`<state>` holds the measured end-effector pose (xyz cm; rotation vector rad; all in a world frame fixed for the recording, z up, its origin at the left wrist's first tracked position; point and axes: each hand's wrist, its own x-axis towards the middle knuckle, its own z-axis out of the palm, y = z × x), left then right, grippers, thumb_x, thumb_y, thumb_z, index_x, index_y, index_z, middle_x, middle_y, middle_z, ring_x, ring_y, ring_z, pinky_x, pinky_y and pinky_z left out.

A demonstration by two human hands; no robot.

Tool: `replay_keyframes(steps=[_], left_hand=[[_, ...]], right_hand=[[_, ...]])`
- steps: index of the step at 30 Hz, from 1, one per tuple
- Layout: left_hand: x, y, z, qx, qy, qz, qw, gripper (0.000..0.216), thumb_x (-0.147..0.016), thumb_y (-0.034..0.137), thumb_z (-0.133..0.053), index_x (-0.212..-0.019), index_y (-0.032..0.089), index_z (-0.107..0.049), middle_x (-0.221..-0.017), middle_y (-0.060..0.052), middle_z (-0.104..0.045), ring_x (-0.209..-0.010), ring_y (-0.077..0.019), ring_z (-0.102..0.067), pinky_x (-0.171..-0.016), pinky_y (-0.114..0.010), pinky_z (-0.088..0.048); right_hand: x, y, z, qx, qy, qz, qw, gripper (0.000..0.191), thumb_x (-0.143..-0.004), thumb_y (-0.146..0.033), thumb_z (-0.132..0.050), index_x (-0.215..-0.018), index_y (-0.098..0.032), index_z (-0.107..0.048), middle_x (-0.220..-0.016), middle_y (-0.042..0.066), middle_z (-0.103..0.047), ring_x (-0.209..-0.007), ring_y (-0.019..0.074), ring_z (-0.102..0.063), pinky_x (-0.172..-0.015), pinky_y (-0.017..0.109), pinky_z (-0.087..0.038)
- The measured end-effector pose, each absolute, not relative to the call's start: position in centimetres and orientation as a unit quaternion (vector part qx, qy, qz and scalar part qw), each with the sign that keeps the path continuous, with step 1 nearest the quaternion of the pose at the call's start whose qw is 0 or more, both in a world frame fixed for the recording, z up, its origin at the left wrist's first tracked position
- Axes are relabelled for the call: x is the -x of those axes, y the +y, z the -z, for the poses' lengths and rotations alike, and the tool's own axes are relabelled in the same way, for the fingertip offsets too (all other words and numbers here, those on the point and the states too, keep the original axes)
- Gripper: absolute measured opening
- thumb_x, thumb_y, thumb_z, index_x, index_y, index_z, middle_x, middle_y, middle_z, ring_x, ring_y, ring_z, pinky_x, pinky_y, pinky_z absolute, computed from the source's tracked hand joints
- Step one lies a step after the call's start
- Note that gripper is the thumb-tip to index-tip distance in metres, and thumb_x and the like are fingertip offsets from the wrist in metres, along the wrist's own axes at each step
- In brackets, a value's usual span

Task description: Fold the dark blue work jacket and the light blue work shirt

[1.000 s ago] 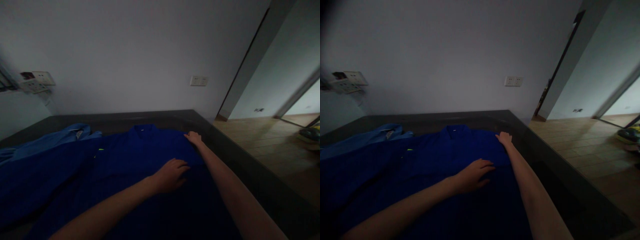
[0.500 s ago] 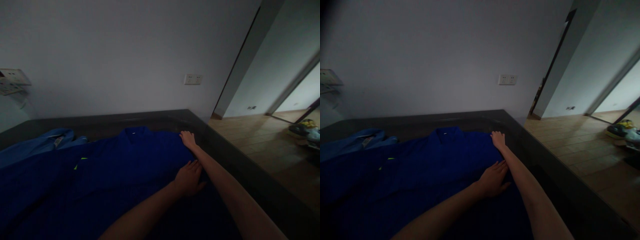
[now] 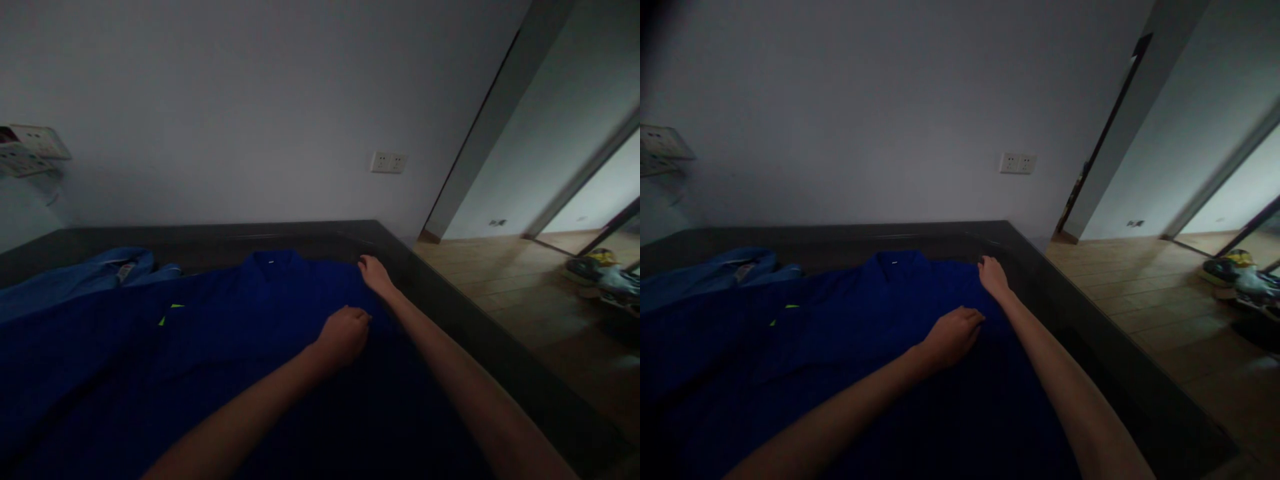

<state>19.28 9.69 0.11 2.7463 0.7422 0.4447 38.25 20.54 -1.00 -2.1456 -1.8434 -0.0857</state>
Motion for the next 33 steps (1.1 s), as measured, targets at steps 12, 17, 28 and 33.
replay_keyframes(steps=[12,17,28,33], left_hand=[[-11.2,11.8,4.6,-0.919,0.375,-0.103,0.070,0.055,-0.093,0.050,-0.034,-0.145,0.032,-0.029,-0.154,-0.005,-0.024,-0.142,-0.0289,-0.015,-0.113,-0.056,-0.015],[-11.1,11.9,4.7,-0.919,0.368,-0.110,0.086,0.061,-0.090,0.057,-0.035,-0.146,0.032,-0.026,-0.155,-0.006,-0.022,-0.142,-0.0296,-0.013,-0.113,-0.056,-0.013],[-9.1,10.5,2.2,-0.897,0.394,-0.168,0.106,0.043,-0.094,0.040,-0.038,-0.133,0.025,-0.046,-0.143,-0.007,-0.044,-0.136,-0.0228,-0.033,-0.114,-0.048,-0.020],[-0.8,12.5,0.2,-0.859,0.487,-0.154,0.040,0.036,-0.091,0.026,-0.041,-0.124,0.025,-0.055,-0.135,-0.006,-0.052,-0.132,-0.0229,-0.039,-0.113,-0.048,-0.023]], right_hand=[[-36.1,18.2,6.5,0.713,-0.695,-0.009,0.092,0.072,-0.093,-0.059,-0.019,-0.145,-0.009,-0.030,-0.152,0.016,-0.025,-0.141,0.0249,-0.019,-0.113,0.046,-0.015],[-36.7,18.3,6.7,0.714,-0.695,-0.003,0.083,0.077,-0.091,-0.064,-0.019,-0.147,-0.013,-0.026,-0.153,0.016,-0.021,-0.142,0.0256,-0.014,-0.113,0.051,-0.009],[-36.2,17.6,5.9,0.667,-0.726,0.105,0.130,0.059,-0.094,-0.052,-0.028,-0.136,-0.015,-0.046,-0.147,0.014,-0.037,-0.139,0.0252,-0.027,-0.113,0.051,-0.012],[-35.4,17.6,5.9,0.650,-0.742,0.088,0.135,0.057,-0.094,-0.048,-0.029,-0.135,-0.014,-0.048,-0.147,0.014,-0.037,-0.138,0.0257,-0.029,-0.112,0.048,-0.021]])
